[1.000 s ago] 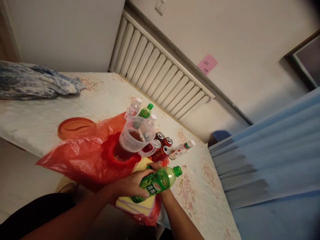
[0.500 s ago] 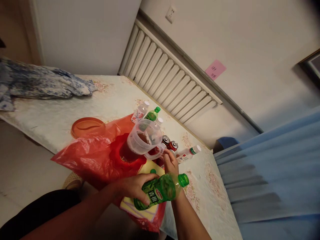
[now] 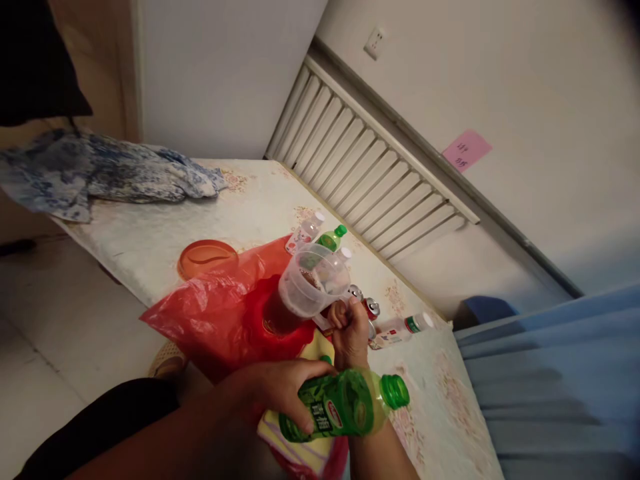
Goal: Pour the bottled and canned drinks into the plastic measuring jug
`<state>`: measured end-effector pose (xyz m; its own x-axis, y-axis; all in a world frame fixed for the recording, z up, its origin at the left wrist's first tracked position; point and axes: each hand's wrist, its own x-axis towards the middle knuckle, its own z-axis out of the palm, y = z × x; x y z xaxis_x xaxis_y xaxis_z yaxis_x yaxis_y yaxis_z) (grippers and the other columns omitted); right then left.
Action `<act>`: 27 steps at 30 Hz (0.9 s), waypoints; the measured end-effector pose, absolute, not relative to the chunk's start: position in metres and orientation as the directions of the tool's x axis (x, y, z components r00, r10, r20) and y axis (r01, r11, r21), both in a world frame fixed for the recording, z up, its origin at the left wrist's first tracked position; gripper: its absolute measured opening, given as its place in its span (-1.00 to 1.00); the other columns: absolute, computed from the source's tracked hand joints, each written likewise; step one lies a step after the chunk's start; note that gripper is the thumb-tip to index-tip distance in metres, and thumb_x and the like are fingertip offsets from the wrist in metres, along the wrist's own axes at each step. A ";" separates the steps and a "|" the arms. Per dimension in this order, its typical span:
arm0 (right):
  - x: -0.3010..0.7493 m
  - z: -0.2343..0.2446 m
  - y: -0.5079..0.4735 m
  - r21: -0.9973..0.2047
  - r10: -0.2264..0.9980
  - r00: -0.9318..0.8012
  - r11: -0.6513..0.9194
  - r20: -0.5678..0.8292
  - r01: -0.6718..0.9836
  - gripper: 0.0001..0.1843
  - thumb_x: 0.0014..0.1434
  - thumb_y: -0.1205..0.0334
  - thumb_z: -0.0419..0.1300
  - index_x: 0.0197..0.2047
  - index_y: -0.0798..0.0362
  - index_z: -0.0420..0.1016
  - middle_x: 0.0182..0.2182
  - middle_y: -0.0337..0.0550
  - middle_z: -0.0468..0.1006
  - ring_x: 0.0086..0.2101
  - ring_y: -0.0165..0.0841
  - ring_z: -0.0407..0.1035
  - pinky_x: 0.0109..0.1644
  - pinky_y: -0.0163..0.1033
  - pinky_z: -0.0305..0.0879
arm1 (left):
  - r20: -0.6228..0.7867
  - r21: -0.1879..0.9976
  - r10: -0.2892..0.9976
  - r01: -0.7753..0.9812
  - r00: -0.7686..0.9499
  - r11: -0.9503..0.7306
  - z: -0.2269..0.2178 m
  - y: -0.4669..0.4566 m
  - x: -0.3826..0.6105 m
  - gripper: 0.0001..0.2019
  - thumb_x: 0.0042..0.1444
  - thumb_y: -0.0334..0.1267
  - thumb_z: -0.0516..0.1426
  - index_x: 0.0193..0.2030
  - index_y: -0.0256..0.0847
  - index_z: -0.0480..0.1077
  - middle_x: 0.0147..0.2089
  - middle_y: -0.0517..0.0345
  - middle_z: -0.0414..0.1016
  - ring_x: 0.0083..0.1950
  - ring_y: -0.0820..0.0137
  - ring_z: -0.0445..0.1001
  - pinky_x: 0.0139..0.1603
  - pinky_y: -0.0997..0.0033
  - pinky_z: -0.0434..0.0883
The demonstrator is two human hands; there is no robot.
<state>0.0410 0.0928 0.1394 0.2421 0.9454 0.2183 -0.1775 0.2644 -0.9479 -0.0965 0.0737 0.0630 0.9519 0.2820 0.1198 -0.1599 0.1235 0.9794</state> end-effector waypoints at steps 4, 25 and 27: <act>0.041 0.159 0.097 -0.938 0.929 0.291 0.290 0.228 -0.190 -0.50 0.15 0.02 0.21 -0.63 0.00 0.04 -0.70 -0.47 0.00 -0.66 -0.53 -0.16 -0.56 -0.33 -0.11 | 0.167 0.965 0.244 -0.209 0.955 0.156 0.072 0.083 -0.102 -0.16 -0.38 -0.12 0.47 0.15 -0.12 0.39 -0.01 0.17 0.51 -0.03 0.19 0.48 -0.14 0.36 0.48; 0.128 0.320 0.002 -0.902 0.771 0.500 0.429 0.394 0.049 -0.60 0.06 0.23 0.28 -0.61 0.03 0.12 -0.68 -0.45 0.06 -0.67 -0.59 -0.15 -0.64 -0.36 -0.19 | 0.271 0.869 0.495 -0.431 0.826 0.243 0.083 0.115 -0.107 -0.14 -0.17 -0.22 0.40 0.31 -0.22 0.22 0.18 -0.07 0.48 0.19 0.05 0.44 0.16 0.13 0.39; 0.137 0.322 -0.010 -0.916 0.783 0.498 0.396 0.372 0.061 -0.57 0.05 0.21 0.29 -0.64 0.03 0.11 -0.70 -0.45 0.04 -0.68 -0.59 -0.16 -0.65 -0.34 -0.21 | 0.261 0.888 0.514 -0.412 0.817 0.202 0.082 0.118 -0.105 -0.15 -0.14 -0.23 0.37 0.33 -0.20 0.20 0.19 -0.05 0.47 0.22 0.05 0.41 0.16 0.14 0.39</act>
<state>0.1371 -0.0098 0.3221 0.4980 0.7834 0.3719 0.0613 0.3960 -0.9162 -0.1052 0.1176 0.0822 0.8168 0.5143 0.2615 -0.4119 0.2024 0.8885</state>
